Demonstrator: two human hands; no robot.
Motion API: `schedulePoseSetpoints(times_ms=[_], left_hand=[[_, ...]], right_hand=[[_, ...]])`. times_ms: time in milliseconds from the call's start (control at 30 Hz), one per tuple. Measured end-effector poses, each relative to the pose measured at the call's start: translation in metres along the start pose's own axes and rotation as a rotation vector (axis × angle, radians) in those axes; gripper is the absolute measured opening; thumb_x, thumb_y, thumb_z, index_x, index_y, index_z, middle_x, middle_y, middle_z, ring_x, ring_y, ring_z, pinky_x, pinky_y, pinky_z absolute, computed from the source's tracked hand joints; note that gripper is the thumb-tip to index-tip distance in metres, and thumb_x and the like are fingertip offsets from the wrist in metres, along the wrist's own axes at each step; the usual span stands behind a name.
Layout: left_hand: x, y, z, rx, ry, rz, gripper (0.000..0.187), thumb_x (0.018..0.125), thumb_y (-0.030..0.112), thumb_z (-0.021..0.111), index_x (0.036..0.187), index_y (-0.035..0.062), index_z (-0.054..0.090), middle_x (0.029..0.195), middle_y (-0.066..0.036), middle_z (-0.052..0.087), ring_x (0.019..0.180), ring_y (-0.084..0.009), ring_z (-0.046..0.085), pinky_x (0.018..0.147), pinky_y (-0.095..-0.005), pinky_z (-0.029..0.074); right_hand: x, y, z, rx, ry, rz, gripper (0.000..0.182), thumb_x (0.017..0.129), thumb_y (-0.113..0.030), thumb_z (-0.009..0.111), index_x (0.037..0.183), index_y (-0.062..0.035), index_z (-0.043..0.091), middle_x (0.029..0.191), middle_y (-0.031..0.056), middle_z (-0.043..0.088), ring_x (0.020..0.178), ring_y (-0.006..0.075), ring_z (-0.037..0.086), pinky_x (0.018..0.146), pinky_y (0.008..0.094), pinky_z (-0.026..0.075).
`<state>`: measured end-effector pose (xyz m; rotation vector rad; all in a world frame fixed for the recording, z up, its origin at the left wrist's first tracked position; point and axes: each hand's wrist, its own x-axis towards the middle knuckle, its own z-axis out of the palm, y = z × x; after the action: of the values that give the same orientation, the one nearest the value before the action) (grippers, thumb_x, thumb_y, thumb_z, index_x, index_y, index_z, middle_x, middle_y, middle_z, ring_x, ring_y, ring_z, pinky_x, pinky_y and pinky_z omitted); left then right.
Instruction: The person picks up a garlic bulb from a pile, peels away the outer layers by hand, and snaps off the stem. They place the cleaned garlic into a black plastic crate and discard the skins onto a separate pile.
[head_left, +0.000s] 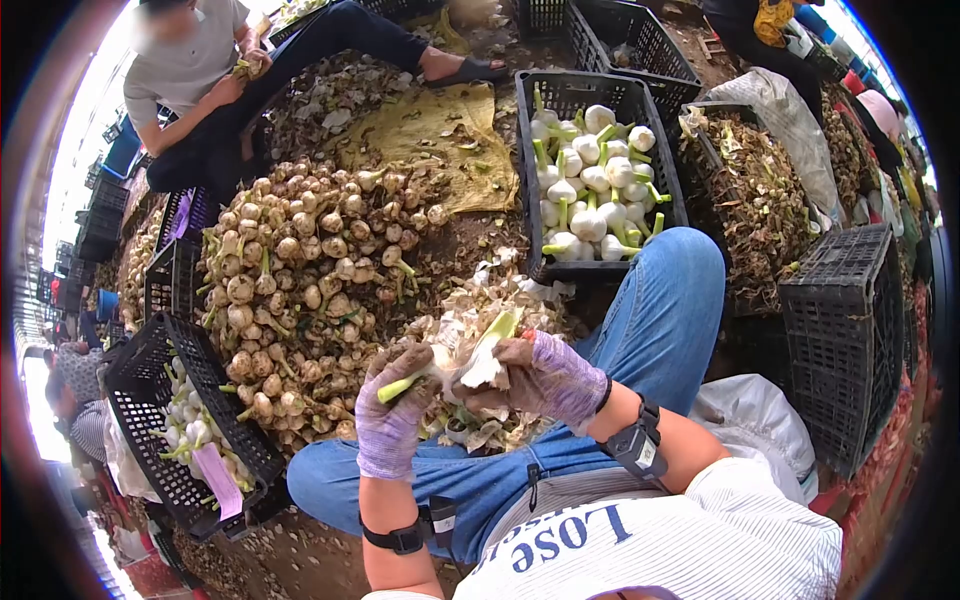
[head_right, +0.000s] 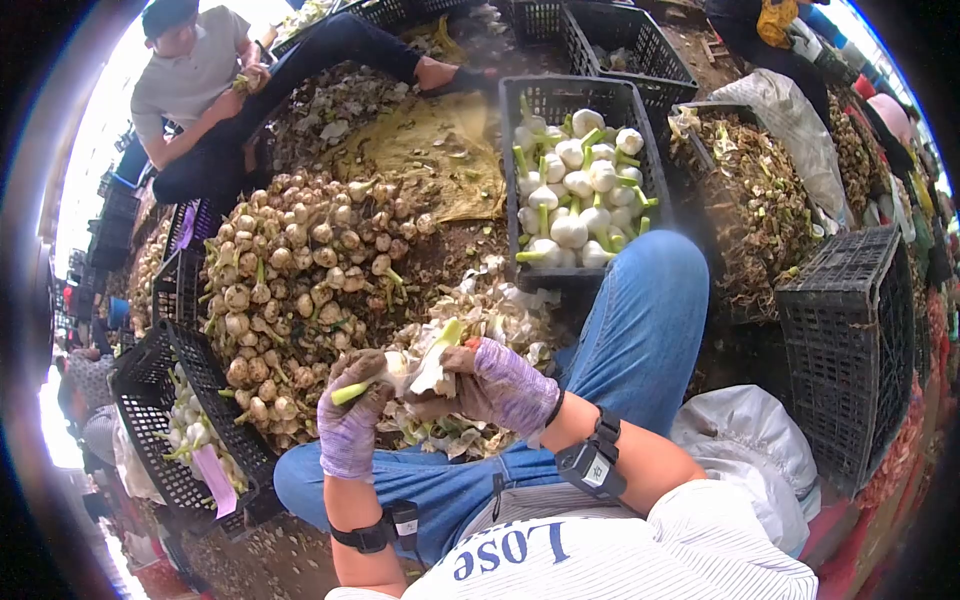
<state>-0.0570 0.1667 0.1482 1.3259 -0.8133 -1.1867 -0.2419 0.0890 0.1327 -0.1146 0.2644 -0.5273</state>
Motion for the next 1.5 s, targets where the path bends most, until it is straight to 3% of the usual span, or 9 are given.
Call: schedulePoseSetpoints(times_ms=[233,267,333,400,467,767,1033,1167,1500], left_hand=[[0.001,-0.013,-0.009,-0.594,-0.002,0.169,0.044,0.073,0.009,0.07,0.114,0.004,0.052,0.113,-0.012,0.054,0.098,-0.0222,0.057,0.079,-0.0322,0.053],[-0.003,-0.015,-0.01,-0.714,0.119,0.104,0.053,0.072,0.01,0.071,0.119,0.0041,0.047,0.113,-0.012,0.055,0.099,-0.0233,0.057,0.078,-0.0317,0.054],[-0.002,-0.024,-0.01,-0.83,0.198,0.038,0.051,0.074,0.013,0.069,0.119,0.0046,0.047,0.111,-0.011,0.056,0.098,-0.0246,0.058,0.075,-0.0321,0.055],[-0.004,-0.028,-0.009,-0.892,0.127,-0.031,0.05,0.074,0.016,0.068,0.118,0.0047,0.047,0.11,-0.01,0.057,0.097,-0.0248,0.058,0.074,-0.0322,0.056],[-0.003,-0.03,-0.006,-0.951,0.055,-0.097,0.049,0.075,0.018,0.068,0.118,0.0049,0.047,0.108,-0.01,0.057,0.096,-0.0251,0.059,0.072,-0.0322,0.056],[-0.003,-0.033,0.006,-0.575,0.078,-0.083,0.029,0.081,0.016,0.062,0.102,-0.0006,0.052,0.095,-0.012,0.059,0.088,-0.0224,0.059,0.078,-0.036,0.051],[0.009,-0.036,0.033,-0.625,0.29,-0.159,0.024,0.086,0.011,0.052,0.108,-0.001,0.051,0.099,-0.011,0.06,0.086,-0.0222,0.061,0.07,-0.0328,0.054],[0.017,-0.061,0.001,-0.701,0.294,-0.387,0.028,0.085,0.017,0.051,0.107,0.0,0.054,0.096,-0.012,0.062,0.083,-0.0203,0.062,0.06,-0.0294,0.057],[0.043,-0.058,-0.001,-0.727,0.312,-0.241,0.031,0.083,0.03,0.058,0.102,0.0058,0.056,0.095,-0.008,0.06,0.086,-0.0248,0.061,0.065,-0.0395,0.057]], right_hand=[[-0.003,-0.029,0.004,0.132,-0.02,-0.498,0.03,0.084,-0.011,0.052,0.108,0.0064,0.046,0.103,0.0175,0.055,0.098,0.0265,0.057,0.091,0.0419,0.048],[-0.004,-0.029,0.006,-0.398,0.122,-0.713,0.035,0.084,-0.016,0.056,0.113,0.0005,0.046,0.103,0.0166,0.056,0.099,0.0248,0.056,0.09,0.0374,0.048],[-0.003,-0.029,0.015,-0.351,-0.055,-0.658,0.042,0.083,-0.024,0.06,0.118,-0.006,0.046,0.103,0.0158,0.055,0.095,0.0238,0.057,0.082,0.0343,0.05],[-0.014,-0.018,0.023,-1.142,0.166,-0.408,0.048,0.08,-0.029,0.063,0.121,-0.0096,0.046,0.105,0.0137,0.055,0.094,0.0263,0.057,0.078,0.0365,0.047],[-0.001,-0.014,0.012,-1.894,0.079,-0.621,0.048,0.077,-0.025,0.063,0.12,-0.0104,0.048,0.106,0.0156,0.055,0.095,0.0318,0.055,0.082,0.0396,0.044],[0.006,-0.006,0.009,-2.023,-0.017,-0.635,0.034,0.074,-0.02,0.059,0.105,-0.0065,0.056,0.111,0.0163,0.051,0.093,0.0364,0.052,0.08,0.0429,0.041],[0.014,0.008,-0.018,-0.45,-0.097,-0.21,0.05,0.081,-0.045,0.059,0.111,-0.0053,0.051,0.116,0.0091,0.049,0.105,0.0163,0.048,0.091,0.0271,0.037],[0.02,-0.013,-0.009,-0.543,-0.112,-0.61,0.04,0.082,-0.04,0.059,0.102,-0.0049,0.055,0.115,0.0078,0.046,0.098,0.016,0.049,0.087,0.027,0.039],[0.034,-0.009,-0.052,-1.522,0.305,-0.414,0.026,0.076,-0.017,0.053,0.095,-0.0011,0.06,0.083,0.0196,0.058,0.075,0.034,0.058,0.066,0.0382,0.046]])
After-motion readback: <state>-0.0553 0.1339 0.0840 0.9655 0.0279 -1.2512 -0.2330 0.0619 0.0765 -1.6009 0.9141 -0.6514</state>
